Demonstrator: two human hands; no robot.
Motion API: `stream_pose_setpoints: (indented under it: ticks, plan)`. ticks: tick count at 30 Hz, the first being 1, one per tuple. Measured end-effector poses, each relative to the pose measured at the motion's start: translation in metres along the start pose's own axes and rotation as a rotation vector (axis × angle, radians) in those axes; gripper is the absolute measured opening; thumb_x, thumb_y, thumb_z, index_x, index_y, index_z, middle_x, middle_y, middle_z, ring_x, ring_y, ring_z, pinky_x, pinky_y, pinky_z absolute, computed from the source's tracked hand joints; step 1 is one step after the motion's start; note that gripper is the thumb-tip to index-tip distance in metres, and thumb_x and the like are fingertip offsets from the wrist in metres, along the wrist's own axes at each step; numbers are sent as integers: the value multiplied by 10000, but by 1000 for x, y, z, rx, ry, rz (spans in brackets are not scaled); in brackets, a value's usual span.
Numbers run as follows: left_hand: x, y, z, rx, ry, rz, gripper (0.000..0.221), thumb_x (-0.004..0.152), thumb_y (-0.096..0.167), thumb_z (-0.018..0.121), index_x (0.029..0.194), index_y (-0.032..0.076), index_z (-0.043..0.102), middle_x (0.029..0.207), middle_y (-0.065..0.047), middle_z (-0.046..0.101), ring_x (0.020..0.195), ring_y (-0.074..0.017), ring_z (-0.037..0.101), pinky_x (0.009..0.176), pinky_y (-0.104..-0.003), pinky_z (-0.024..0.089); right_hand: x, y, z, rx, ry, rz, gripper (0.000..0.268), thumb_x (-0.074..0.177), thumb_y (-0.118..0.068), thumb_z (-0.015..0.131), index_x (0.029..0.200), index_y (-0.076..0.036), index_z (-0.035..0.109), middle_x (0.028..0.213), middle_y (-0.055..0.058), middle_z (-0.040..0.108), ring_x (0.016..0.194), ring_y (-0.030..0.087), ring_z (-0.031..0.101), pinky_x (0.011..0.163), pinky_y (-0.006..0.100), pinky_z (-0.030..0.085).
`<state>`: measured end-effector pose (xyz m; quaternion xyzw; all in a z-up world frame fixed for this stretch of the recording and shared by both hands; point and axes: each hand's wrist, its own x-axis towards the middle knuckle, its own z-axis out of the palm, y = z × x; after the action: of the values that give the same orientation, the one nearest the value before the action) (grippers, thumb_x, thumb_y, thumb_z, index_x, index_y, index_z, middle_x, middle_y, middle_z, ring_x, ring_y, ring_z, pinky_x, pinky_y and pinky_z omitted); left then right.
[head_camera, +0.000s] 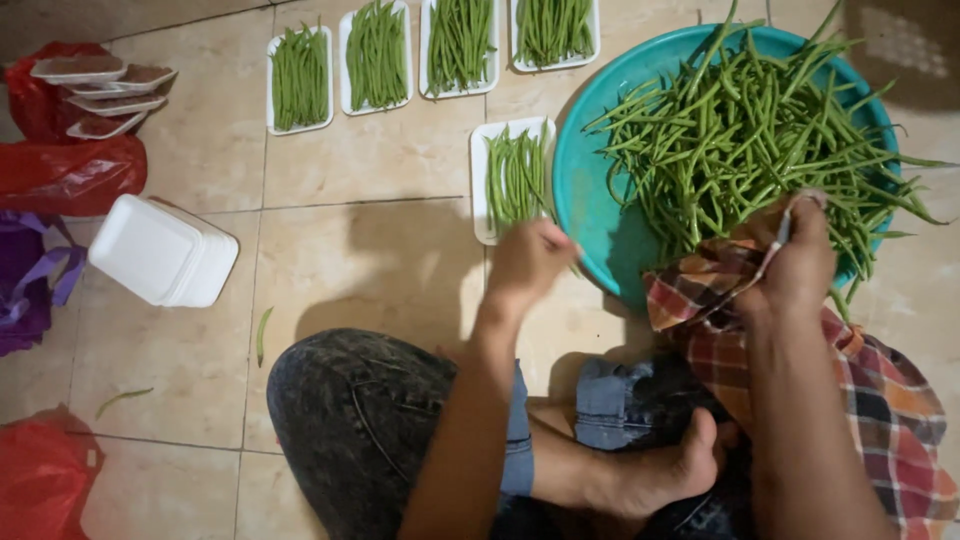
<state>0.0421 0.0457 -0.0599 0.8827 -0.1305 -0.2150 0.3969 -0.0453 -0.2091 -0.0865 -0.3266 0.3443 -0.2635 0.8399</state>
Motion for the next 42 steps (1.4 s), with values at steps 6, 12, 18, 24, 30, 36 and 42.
stream_pose_setpoints:
  ticks: [6,12,18,24,30,36,42]
  plan:
    - [89,-93,7,216,395,-164,153,789,184,660,810,94,782,816,-114,776,822,-371,744,759,-473,578,7,13,-2,34,-100,33,393,1028,-193,569,697,-217,359,624,-41,278,530,118,243,522,321,206]
    - [120,-118,18,365,377,-323,182,873,185,685,960,29,717,973,-203,740,938,-454,712,797,-525,580,9,12,-5,113,-182,77,358,1003,-194,610,724,-230,389,634,-71,294,526,90,256,503,279,204]
    - [135,-95,38,411,468,-129,190,882,249,726,959,88,663,910,-163,717,852,-400,713,671,-519,570,0,22,11,51,25,216,197,1036,-358,613,921,-201,585,789,-27,579,609,135,543,540,241,424]
    - [147,-10,68,308,186,65,260,914,100,675,1134,-33,634,1128,-260,679,1172,-471,657,972,-551,588,-35,28,46,-213,58,336,459,1032,-529,453,999,-111,639,926,99,725,805,237,752,730,412,644]
    - [202,-28,111,346,14,7,273,993,248,618,1175,49,660,1212,-178,622,1226,-428,617,1028,-528,559,-26,41,44,-184,92,427,439,1039,-502,460,1159,-89,548,1153,132,678,1005,339,730,839,575,615]
    - [164,10,98,117,66,-212,273,937,314,588,1008,134,781,1083,-176,758,1107,-433,715,916,-560,605,-16,49,33,-112,68,432,498,1000,-540,505,1173,-74,535,1211,217,680,1080,423,708,874,710,560]
    - [35,65,84,-29,73,113,218,876,213,579,883,76,748,926,-178,763,961,-450,716,805,-614,583,9,75,6,-148,-155,436,471,981,-614,478,1135,-175,552,1142,60,560,1133,354,617,966,641,527]
